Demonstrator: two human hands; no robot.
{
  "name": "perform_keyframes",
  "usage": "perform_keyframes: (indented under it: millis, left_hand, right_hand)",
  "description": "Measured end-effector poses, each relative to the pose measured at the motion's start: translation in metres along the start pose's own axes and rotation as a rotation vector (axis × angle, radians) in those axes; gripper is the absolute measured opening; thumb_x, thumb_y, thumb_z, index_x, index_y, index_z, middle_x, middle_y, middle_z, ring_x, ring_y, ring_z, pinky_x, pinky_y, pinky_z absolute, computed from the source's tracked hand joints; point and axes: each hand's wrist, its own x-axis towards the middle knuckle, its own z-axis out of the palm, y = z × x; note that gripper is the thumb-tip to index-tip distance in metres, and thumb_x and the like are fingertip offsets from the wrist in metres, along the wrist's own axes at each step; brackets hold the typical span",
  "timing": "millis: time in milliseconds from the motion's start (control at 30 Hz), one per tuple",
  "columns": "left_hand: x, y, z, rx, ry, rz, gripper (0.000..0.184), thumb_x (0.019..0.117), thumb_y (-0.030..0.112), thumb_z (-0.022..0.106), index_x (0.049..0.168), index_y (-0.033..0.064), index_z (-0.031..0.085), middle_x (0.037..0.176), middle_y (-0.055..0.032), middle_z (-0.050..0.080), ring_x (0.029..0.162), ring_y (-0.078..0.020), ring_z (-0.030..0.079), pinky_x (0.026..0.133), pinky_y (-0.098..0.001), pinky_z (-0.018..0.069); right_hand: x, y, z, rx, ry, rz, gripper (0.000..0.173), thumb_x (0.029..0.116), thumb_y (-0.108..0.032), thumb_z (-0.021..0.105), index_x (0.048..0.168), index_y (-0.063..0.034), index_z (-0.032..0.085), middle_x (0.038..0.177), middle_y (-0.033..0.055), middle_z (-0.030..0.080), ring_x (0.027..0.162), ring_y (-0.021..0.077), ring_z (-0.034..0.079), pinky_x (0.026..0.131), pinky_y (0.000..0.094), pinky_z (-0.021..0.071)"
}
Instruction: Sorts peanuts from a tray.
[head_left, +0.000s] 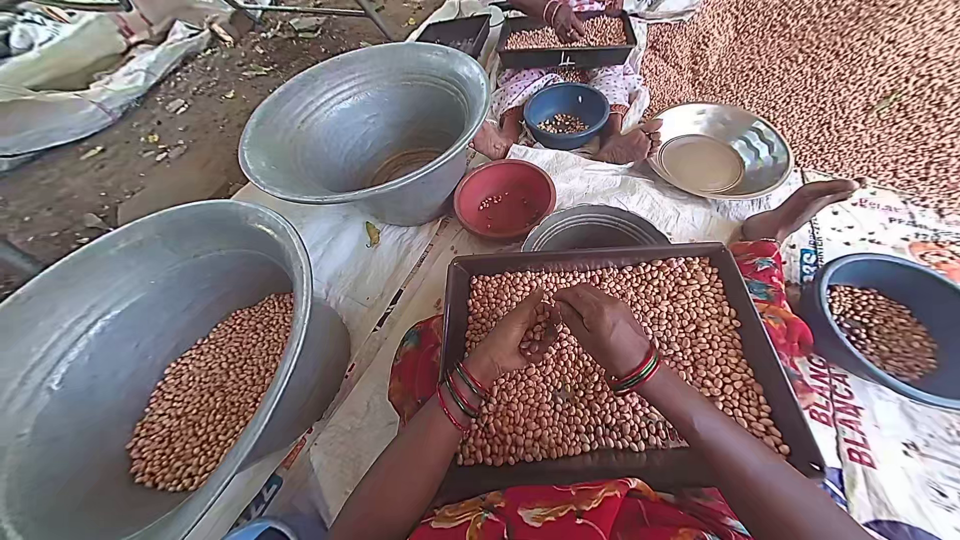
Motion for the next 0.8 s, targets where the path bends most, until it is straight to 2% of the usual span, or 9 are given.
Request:
perform_keyframes:
  millis: [67, 167, 300, 467, 567, 633, 700, 767, 800]
  left_hand:
    - [-0.002, 0.006, 0.004, -0.094, 0.156, 0.068, 0.048, 0.1135, 0.039, 0.021, 0.084, 0.0155, 0.050, 0.057, 0.0067, 0.049, 0.039, 0.0017, 0.038, 0.037, -0.0122, 0.0300]
    - [-0.001, 0.016, 0.004, -0.206, 0.330, 0.195, 0.035, 0.1127, 0.022, 0.031, 0.084, 0.0128, 0.049, 0.058, 0.0060, 0.048, 0.039, 0.0018, 0.038, 0.037, -0.0109, 0.0312]
    - [0.000, 0.020, -0.003, -0.219, 0.391, 0.292, 0.037, 0.1133, 0.022, 0.030, 0.086, 0.0105, 0.051, 0.058, 0.0047, 0.048, 0.038, 0.0008, 0.036, 0.037, -0.0113, 0.0305]
    - [0.001, 0.018, -0.006, -0.117, 0.399, 0.271, 0.034, 0.1133, 0.025, 0.033, 0.089, 0.0096, 0.052, 0.058, 0.0046, 0.046, 0.038, 0.0012, 0.033, 0.037, -0.0113, 0.0283]
    - [0.002, 0.017, -0.005, -0.020, 0.412, 0.219, 0.035, 0.1128, 0.024, 0.037, 0.088, 0.0084, 0.055, 0.059, 0.0038, 0.048, 0.040, 0.0006, 0.035, 0.038, -0.0123, 0.0278]
    - [0.001, 0.014, -0.005, 0.056, 0.355, 0.141, 0.037, 0.1130, 0.029, 0.036, 0.090, 0.0089, 0.057, 0.060, 0.0046, 0.049, 0.042, 0.0010, 0.035, 0.039, -0.0129, 0.0279]
    - [0.001, 0.012, -0.003, 0.030, 0.285, 0.025, 0.043, 0.1128, 0.038, 0.032, 0.087, 0.0125, 0.055, 0.057, 0.0053, 0.050, 0.040, 0.0009, 0.035, 0.038, -0.0135, 0.0272]
    - [0.000, 0.012, -0.002, -0.080, 0.225, 0.009, 0.049, 0.1120, 0.045, 0.029, 0.080, 0.0153, 0.052, 0.055, 0.0056, 0.047, 0.038, 0.0010, 0.036, 0.037, -0.0128, 0.0285]
    - [-0.002, 0.013, -0.003, -0.123, 0.211, 0.055, 0.051, 0.1120, 0.045, 0.027, 0.080, 0.0154, 0.053, 0.054, 0.0060, 0.046, 0.039, 0.0006, 0.037, 0.038, -0.0131, 0.0304]
  right_hand:
    - [0.003, 0.011, 0.011, -0.035, -0.132, 0.099, 0.029, 0.1028, -0.009, 0.050, 0.107, 0.0077, 0.073, 0.105, 0.0249, 0.074, 0.094, 0.0402, 0.074, 0.080, 0.0531, 0.0570]
    - [-0.001, 0.021, 0.033, -0.184, -0.484, 0.190, 0.033, 0.1064, -0.012, 0.045, 0.116, 0.0077, 0.069, 0.112, 0.0288, 0.071, 0.103, 0.0469, 0.070, 0.085, 0.0611, 0.0535]
    - [-0.003, 0.016, 0.051, -0.355, -0.643, 0.143, 0.031, 0.1059, -0.009, 0.043, 0.116, 0.0077, 0.067, 0.105, 0.0300, 0.071, 0.096, 0.0498, 0.071, 0.078, 0.0625, 0.0526]
    - [0.022, -0.003, 0.044, -0.371, -0.932, 0.338, 0.033, 0.1083, -0.010, 0.037, 0.132, 0.0043, 0.056, 0.118, 0.0315, 0.067, 0.110, 0.0510, 0.066, 0.087, 0.0642, 0.0489]
    - [0.025, 0.000, 0.031, -0.225, -0.770, 0.384, 0.036, 0.1090, -0.018, 0.041, 0.129, 0.0051, 0.059, 0.114, 0.0306, 0.069, 0.109, 0.0493, 0.067, 0.090, 0.0649, 0.0485]
    - [0.020, 0.000, 0.020, -0.124, -0.417, 0.248, 0.027, 0.1031, -0.014, 0.052, 0.110, 0.0076, 0.068, 0.084, 0.0257, 0.069, 0.078, 0.0439, 0.069, 0.070, 0.0600, 0.0512]
    - [0.018, -0.003, 0.013, -0.061, -0.151, 0.060, 0.017, 0.0958, -0.008, 0.061, 0.099, 0.0054, 0.071, 0.064, 0.0145, 0.060, 0.053, 0.0298, 0.058, 0.052, 0.0471, 0.0465]
    - [0.014, -0.009, 0.008, -0.004, -0.105, -0.053, 0.021, 0.0958, -0.010, 0.060, 0.104, 0.0038, 0.073, 0.063, 0.0108, 0.060, 0.050, 0.0235, 0.053, 0.049, 0.0407, 0.0449]
    - [0.008, -0.012, 0.008, 0.038, -0.154, -0.082, 0.025, 0.0975, -0.012, 0.057, 0.107, 0.0043, 0.074, 0.067, 0.0127, 0.064, 0.052, 0.0249, 0.057, 0.051, 0.0418, 0.0476]
